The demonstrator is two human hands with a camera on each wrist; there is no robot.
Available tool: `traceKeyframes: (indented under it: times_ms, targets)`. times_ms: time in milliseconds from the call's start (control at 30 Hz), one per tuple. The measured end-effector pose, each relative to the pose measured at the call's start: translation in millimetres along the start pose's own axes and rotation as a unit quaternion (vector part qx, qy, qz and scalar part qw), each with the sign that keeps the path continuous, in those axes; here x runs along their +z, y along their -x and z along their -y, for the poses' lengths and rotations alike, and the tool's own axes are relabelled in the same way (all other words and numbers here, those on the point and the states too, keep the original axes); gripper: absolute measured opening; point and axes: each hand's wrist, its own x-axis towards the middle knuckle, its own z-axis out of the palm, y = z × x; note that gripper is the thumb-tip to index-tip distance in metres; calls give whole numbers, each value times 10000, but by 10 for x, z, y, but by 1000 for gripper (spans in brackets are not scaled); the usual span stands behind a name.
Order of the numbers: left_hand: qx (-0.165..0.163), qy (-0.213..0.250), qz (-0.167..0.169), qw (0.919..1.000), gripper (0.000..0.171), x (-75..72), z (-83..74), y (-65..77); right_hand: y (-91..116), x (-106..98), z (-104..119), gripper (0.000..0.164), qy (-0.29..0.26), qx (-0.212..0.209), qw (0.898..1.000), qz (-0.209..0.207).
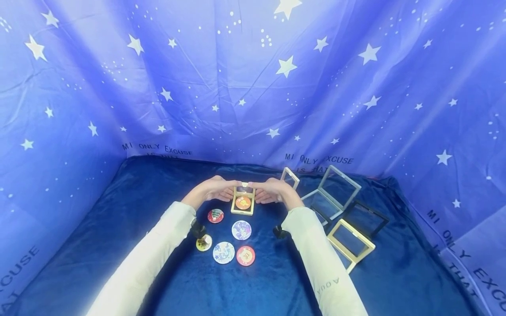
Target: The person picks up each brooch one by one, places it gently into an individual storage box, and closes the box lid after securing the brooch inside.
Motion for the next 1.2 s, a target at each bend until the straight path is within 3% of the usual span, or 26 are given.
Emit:
traceKeyframes:
  times_ms: [300, 1200]
  targets:
    - [136, -126, 307, 9994, 66, -58, 9, 14, 31, 8, -15, 63, 21, -205, 9998, 73]
    - [252, -372, 548, 9975, 55, -134, 96, -69, 68, 13, -67, 59, 2, -326, 9994, 86]
